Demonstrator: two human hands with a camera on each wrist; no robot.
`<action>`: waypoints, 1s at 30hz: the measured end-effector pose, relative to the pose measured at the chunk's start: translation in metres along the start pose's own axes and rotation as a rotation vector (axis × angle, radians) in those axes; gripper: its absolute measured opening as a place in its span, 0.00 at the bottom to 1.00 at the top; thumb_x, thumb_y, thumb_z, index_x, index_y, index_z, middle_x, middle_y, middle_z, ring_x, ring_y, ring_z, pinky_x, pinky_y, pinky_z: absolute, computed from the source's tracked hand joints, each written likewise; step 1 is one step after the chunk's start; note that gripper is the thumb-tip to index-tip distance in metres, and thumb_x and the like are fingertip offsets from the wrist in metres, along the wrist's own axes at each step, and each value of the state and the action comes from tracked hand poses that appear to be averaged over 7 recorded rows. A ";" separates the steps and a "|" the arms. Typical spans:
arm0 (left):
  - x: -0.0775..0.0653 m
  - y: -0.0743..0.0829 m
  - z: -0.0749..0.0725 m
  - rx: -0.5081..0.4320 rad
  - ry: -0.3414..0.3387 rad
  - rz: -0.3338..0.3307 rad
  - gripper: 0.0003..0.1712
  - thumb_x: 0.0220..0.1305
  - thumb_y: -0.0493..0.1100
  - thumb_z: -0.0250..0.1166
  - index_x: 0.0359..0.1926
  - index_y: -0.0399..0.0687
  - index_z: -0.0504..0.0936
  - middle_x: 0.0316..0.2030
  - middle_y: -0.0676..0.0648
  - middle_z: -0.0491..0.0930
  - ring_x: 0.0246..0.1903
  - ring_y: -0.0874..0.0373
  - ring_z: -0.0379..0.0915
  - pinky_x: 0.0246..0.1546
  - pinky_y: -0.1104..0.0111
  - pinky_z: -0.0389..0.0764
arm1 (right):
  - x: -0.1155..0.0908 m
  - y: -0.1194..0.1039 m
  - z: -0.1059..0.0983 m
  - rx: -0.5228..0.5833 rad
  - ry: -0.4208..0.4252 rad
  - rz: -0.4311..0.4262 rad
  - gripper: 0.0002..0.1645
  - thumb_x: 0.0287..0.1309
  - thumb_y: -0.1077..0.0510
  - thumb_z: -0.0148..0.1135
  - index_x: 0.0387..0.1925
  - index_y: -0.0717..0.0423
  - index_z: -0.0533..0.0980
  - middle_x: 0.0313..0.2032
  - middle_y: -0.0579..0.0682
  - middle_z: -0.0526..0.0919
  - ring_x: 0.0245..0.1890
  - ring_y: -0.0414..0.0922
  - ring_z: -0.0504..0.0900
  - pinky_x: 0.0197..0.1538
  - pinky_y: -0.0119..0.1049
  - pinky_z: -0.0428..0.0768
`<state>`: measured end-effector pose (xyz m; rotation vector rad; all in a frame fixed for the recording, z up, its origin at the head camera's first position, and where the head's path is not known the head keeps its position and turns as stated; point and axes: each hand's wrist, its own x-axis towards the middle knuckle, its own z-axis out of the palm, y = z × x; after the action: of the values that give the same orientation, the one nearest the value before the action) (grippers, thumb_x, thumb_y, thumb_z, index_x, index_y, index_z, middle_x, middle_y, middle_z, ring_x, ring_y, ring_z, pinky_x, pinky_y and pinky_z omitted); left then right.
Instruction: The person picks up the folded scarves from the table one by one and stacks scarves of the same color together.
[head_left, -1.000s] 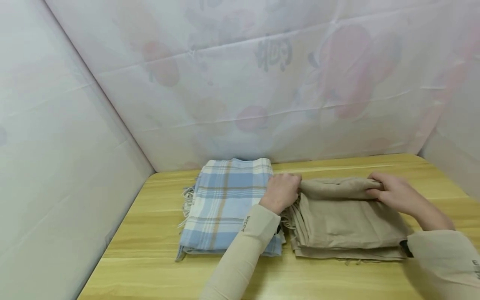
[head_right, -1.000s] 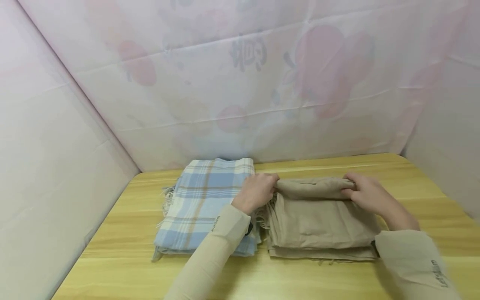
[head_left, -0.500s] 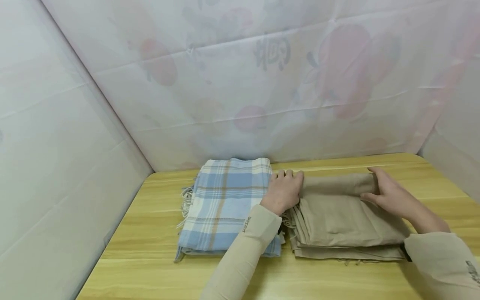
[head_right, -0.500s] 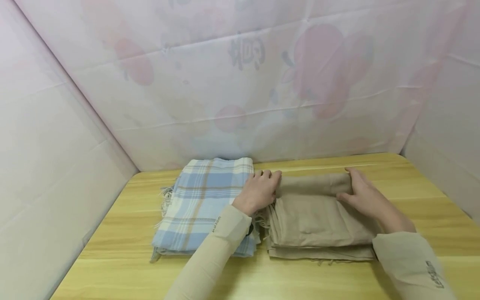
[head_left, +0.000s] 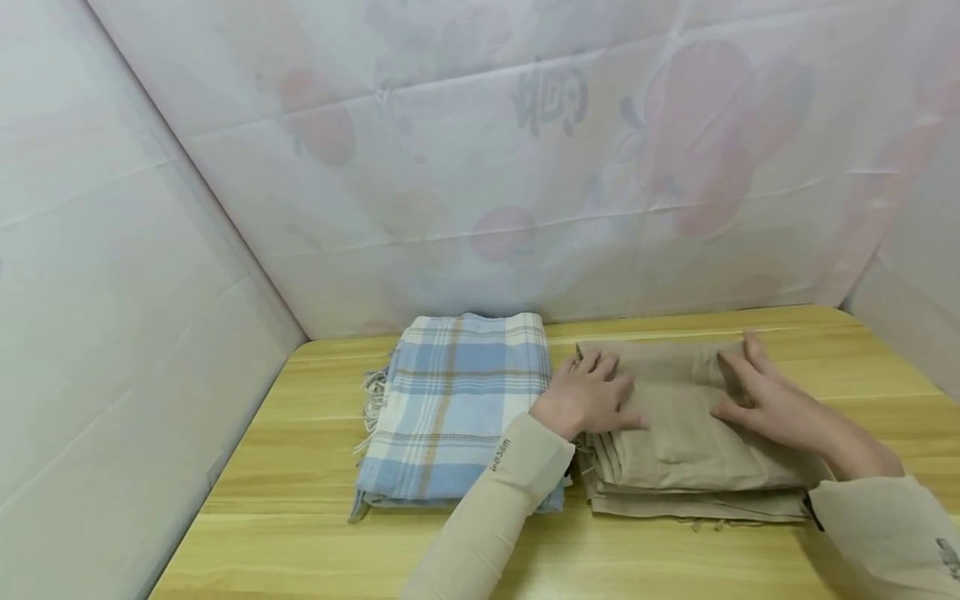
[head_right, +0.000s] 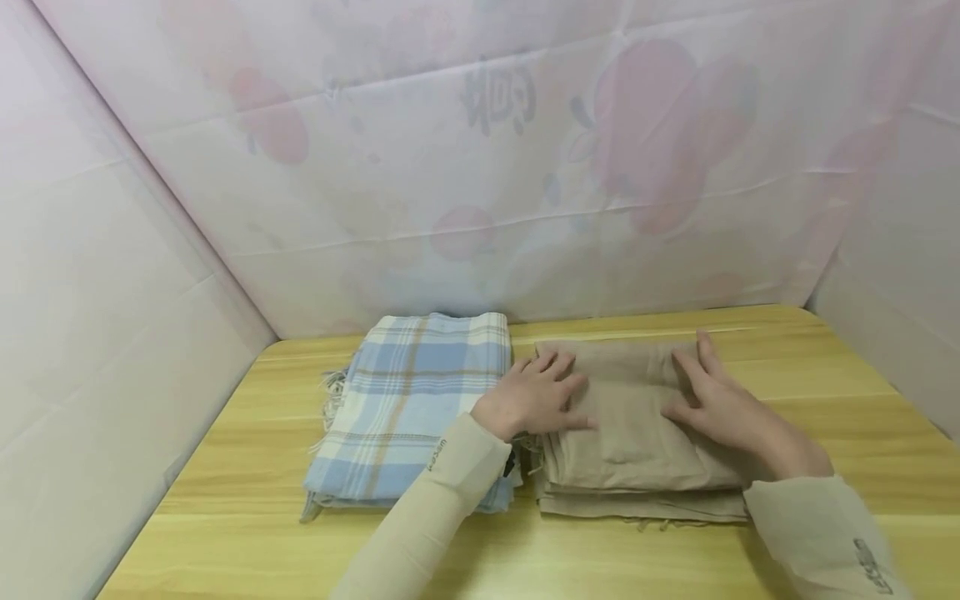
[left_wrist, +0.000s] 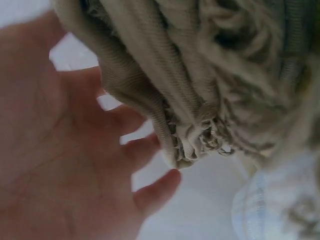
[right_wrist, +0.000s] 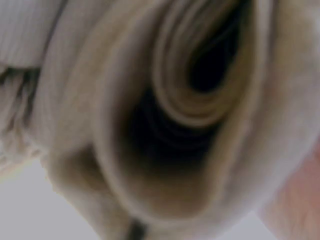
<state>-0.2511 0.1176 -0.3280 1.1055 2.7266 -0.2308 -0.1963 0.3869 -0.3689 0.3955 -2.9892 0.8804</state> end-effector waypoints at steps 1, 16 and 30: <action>-0.001 -0.001 0.001 -0.011 -0.029 -0.003 0.45 0.67 0.77 0.50 0.79 0.72 0.55 0.80 0.57 0.45 0.78 0.58 0.36 0.75 0.60 0.49 | -0.001 -0.002 0.000 -0.002 -0.020 0.007 0.52 0.66 0.56 0.68 0.72 0.81 0.48 0.71 0.78 0.18 0.65 0.86 0.43 0.57 0.79 0.57; 0.001 0.008 0.012 -0.028 -0.213 -0.071 0.73 0.38 0.75 0.77 0.80 0.78 0.43 0.80 0.54 0.38 0.78 0.50 0.31 0.73 0.51 0.51 | 0.005 0.026 0.020 0.153 -0.336 -0.031 0.69 0.53 0.53 0.77 0.79 0.65 0.39 0.70 0.82 0.24 0.65 0.85 0.22 0.54 0.85 0.33; 0.020 0.037 0.020 0.134 -0.250 -0.200 0.78 0.28 0.75 0.80 0.79 0.85 0.41 0.80 0.60 0.41 0.78 0.52 0.38 0.71 0.49 0.55 | 0.015 0.037 0.032 0.104 -0.386 0.111 0.85 0.38 0.41 0.83 0.80 0.57 0.32 0.73 0.78 0.26 0.69 0.76 0.17 0.59 0.81 0.27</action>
<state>-0.2372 0.1529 -0.3546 0.7719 2.6236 -0.5495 -0.2176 0.3967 -0.4145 0.4512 -3.3522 1.0861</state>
